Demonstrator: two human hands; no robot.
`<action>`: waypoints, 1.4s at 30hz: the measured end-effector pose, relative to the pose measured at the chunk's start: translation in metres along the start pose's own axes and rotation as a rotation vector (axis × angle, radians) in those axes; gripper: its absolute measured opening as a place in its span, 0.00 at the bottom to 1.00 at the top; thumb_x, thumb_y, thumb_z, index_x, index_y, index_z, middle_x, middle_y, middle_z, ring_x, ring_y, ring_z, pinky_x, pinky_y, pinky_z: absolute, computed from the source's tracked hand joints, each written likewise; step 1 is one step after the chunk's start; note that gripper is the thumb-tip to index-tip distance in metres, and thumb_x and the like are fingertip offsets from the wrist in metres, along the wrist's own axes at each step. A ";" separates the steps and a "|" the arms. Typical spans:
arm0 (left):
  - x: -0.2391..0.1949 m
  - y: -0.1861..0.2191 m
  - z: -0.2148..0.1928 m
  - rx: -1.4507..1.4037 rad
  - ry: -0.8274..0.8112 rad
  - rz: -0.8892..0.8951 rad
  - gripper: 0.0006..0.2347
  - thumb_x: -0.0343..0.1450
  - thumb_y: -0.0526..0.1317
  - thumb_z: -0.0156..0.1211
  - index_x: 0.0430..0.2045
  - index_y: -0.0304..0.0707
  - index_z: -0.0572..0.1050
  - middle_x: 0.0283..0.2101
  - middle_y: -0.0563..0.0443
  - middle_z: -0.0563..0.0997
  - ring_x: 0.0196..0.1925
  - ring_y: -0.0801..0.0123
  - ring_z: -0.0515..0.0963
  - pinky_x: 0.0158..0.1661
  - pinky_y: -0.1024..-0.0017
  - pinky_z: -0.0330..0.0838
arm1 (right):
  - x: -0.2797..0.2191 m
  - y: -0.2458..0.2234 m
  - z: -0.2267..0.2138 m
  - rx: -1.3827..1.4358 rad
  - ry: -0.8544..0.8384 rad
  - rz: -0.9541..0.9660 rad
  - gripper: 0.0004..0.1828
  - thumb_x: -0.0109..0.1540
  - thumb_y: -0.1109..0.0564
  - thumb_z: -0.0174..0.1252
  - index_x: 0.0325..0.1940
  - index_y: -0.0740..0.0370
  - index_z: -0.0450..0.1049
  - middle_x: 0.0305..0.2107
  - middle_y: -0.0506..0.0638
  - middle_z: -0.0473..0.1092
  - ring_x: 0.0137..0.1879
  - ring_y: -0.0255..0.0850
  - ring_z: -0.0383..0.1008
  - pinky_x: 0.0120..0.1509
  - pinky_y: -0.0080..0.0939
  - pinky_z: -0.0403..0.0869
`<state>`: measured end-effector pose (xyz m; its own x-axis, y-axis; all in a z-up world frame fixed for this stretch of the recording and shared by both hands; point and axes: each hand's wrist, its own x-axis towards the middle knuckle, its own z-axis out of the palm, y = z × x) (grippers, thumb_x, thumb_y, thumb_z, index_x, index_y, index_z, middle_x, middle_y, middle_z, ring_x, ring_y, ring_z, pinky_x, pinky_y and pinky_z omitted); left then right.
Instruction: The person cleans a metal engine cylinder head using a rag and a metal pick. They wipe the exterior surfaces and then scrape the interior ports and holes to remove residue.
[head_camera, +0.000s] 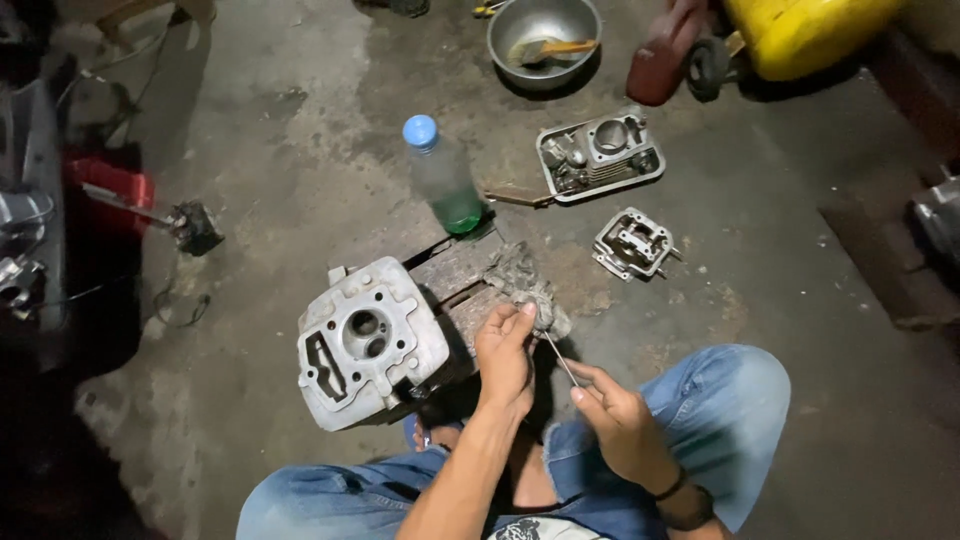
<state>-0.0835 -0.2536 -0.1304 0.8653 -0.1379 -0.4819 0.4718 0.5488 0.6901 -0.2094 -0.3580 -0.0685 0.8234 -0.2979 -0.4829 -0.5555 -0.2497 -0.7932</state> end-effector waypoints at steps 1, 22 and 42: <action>0.001 -0.002 0.003 0.002 -0.007 -0.005 0.10 0.69 0.33 0.68 0.29 0.47 0.69 0.21 0.62 0.72 0.25 0.81 0.69 0.33 0.78 0.65 | -0.001 0.001 -0.004 0.003 0.008 0.003 0.27 0.63 0.42 0.48 0.64 0.43 0.78 0.12 0.42 0.49 0.19 0.33 0.49 0.27 0.37 0.52; 0.001 0.006 0.014 -0.108 -0.084 -0.059 0.11 0.71 0.34 0.63 0.46 0.37 0.72 0.43 0.47 0.80 0.43 0.68 0.80 0.44 0.71 0.79 | 0.005 0.046 -0.018 1.383 -0.409 -0.066 0.24 0.66 0.64 0.48 0.66 0.76 0.66 0.10 0.48 0.53 0.15 0.35 0.47 0.23 0.37 0.51; 0.021 0.030 0.007 1.793 -0.240 0.870 0.22 0.70 0.29 0.52 0.62 0.31 0.66 0.62 0.32 0.71 0.65 0.33 0.66 0.63 0.47 0.61 | 0.008 0.033 -0.019 0.849 0.045 -0.023 0.26 0.63 0.57 0.50 0.64 0.71 0.70 0.11 0.45 0.51 0.18 0.38 0.52 0.25 0.37 0.58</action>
<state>-0.0500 -0.2458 -0.1164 0.8417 -0.5096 0.1786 -0.5366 -0.7524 0.3821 -0.2233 -0.3866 -0.0918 0.8183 -0.3418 -0.4621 -0.2485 0.5146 -0.8206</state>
